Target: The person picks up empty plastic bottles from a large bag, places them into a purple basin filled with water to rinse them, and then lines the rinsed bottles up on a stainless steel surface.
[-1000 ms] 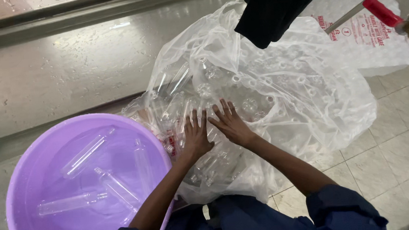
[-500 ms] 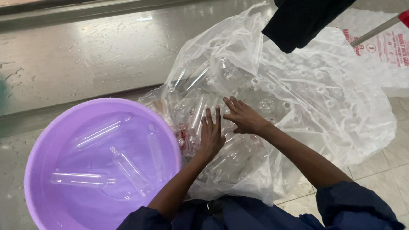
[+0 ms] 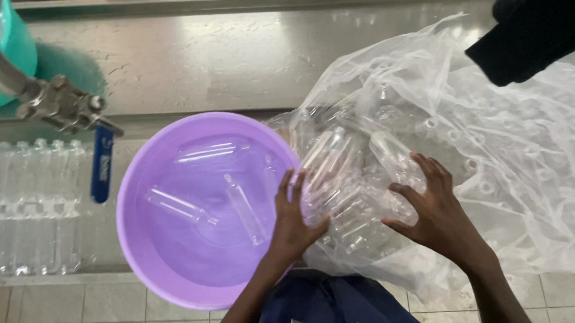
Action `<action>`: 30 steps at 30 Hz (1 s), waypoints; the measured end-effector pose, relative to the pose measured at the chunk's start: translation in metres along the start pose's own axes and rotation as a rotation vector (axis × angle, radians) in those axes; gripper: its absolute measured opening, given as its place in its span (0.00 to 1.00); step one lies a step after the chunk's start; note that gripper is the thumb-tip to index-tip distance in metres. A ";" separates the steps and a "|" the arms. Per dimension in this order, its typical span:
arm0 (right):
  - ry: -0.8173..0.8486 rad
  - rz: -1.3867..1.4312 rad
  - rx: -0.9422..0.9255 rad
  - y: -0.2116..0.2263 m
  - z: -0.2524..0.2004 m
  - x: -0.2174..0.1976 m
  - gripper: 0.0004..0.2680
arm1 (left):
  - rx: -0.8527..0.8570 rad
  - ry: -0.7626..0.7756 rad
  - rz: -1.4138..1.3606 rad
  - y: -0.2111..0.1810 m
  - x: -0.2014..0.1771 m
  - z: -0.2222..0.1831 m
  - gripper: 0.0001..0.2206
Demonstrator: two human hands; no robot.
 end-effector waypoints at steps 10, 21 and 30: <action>-0.273 0.656 0.301 0.118 0.017 0.157 0.30 | -0.389 -0.628 -0.115 0.181 -0.150 -0.090 0.53; 0.002 0.613 0.231 0.190 -0.041 0.253 0.40 | -0.456 -0.645 -0.063 0.194 -0.139 -0.101 0.59; 0.023 0.357 0.471 0.056 -0.066 0.170 0.23 | -0.138 -0.632 -0.015 0.140 -0.123 -0.084 0.41</action>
Point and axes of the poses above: each hand's wrist, its own z-axis towards the middle knuckle, its own x-axis out of the palm, y = z × x, the point moved 7 cm from there along z, towards the middle knuckle, and after that the axes turned 9 degrees about -y, right-handed, at the moved point
